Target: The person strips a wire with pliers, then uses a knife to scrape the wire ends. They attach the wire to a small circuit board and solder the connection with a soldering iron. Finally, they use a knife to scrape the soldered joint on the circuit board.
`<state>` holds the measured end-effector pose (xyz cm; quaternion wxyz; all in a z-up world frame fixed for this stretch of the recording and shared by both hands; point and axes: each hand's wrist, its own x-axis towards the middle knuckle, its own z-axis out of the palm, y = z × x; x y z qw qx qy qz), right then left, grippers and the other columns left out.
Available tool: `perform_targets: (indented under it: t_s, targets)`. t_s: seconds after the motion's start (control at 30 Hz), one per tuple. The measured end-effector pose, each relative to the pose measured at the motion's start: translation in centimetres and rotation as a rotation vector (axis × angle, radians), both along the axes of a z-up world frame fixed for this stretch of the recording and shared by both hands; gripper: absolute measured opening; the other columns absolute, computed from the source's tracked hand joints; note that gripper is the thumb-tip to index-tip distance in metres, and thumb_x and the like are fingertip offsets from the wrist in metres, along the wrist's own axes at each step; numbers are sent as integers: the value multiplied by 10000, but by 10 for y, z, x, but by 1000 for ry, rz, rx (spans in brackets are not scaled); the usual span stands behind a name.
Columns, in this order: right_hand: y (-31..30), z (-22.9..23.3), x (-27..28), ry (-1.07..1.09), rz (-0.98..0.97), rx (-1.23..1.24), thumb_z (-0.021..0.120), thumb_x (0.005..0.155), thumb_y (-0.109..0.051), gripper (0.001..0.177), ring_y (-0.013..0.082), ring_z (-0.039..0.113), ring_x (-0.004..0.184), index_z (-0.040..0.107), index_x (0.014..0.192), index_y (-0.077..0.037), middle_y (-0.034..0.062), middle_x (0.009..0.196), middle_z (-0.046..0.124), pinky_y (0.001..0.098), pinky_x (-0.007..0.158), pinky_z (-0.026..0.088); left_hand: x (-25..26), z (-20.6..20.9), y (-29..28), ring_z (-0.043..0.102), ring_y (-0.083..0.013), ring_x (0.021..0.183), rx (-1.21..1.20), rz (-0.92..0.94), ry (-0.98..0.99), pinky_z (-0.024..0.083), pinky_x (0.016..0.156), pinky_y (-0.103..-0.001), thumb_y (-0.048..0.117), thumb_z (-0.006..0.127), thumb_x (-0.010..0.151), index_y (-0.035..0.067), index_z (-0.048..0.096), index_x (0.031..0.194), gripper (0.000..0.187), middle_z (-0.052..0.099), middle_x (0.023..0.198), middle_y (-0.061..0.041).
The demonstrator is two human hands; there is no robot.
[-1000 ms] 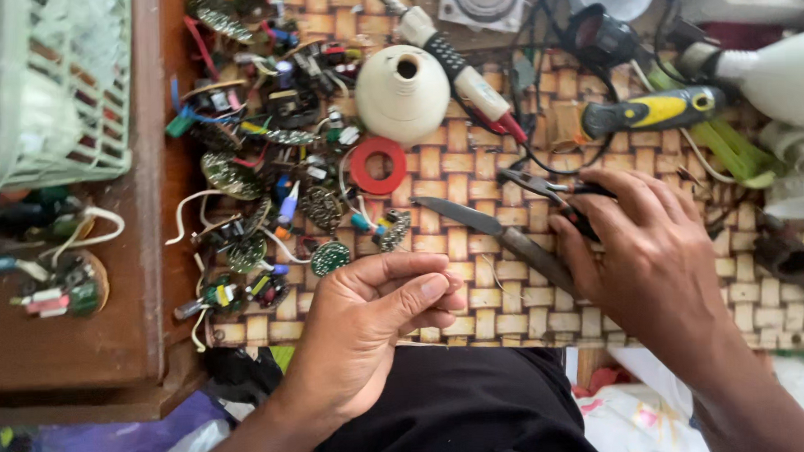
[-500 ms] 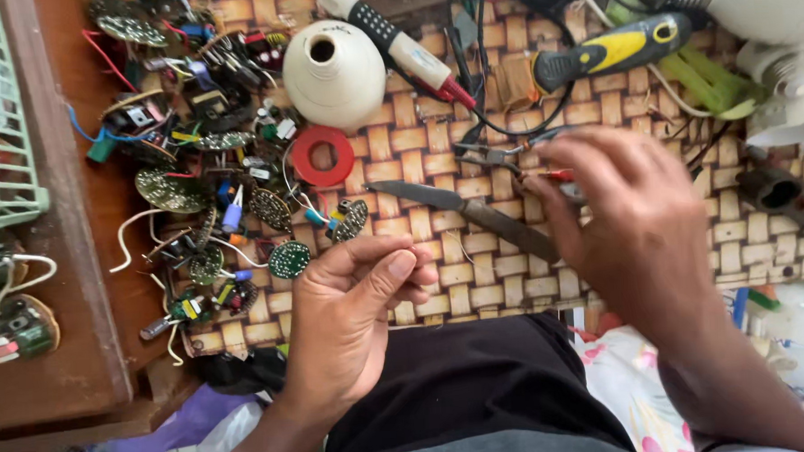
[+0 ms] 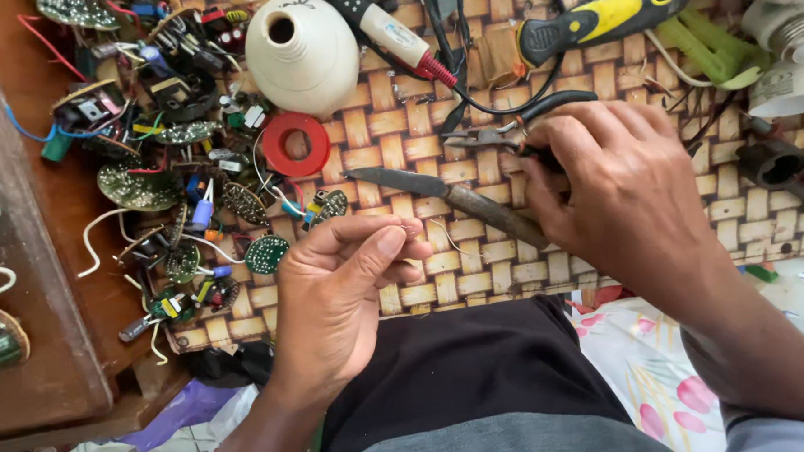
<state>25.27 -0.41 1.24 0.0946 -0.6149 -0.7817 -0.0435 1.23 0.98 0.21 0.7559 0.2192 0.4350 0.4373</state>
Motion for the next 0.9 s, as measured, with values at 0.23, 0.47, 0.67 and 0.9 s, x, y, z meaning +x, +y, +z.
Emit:
perform_targets:
  t_s: [0.23, 0.47, 0.67, 0.9]
  targets:
    - [0, 10, 14, 240, 13, 11, 676, 1075, 39, 107, 340, 693, 1019, 632, 1171, 53, 192, 1119, 722, 451, 941, 496, 7, -3, 5, 749, -314, 761, 6, 35, 12, 634, 603, -305, 2, 705, 867, -34, 720, 953, 94, 741, 923, -244]
    - [-8, 25, 9, 1117, -237, -360, 481, 1035, -114, 107, 96, 446, 713, 521, 1069, -21, 39, 909, 494, 217, 629, 378, 11, 10, 5, 747, -292, 777, 36, 23, 74, 657, 697, -340, -11, 697, 862, -61, 706, 1014, 160, 736, 921, -226]
    - [-10, 37, -7, 1790, -137, -701, 579, 947, -134, 114, 274, 623, 1070, 550, 1008, -43, 228, 1199, 605, 373, 968, 485, 6, 19, 5, 744, -304, 829, 9, -14, 33, 649, 675, -333, -32, 688, 863, -58, 712, 989, 131, 739, 947, -225]
    - [-6, 29, -9, 1734, 10, -1036, 585, 948, -130, 139, 265, 769, 818, 565, 966, 6, 161, 947, 718, 329, 645, 650, -1, 24, 8, 753, -324, 879, -31, -31, 13, 646, 703, -328, -25, 694, 851, -52, 706, 968, 120, 746, 982, -244]
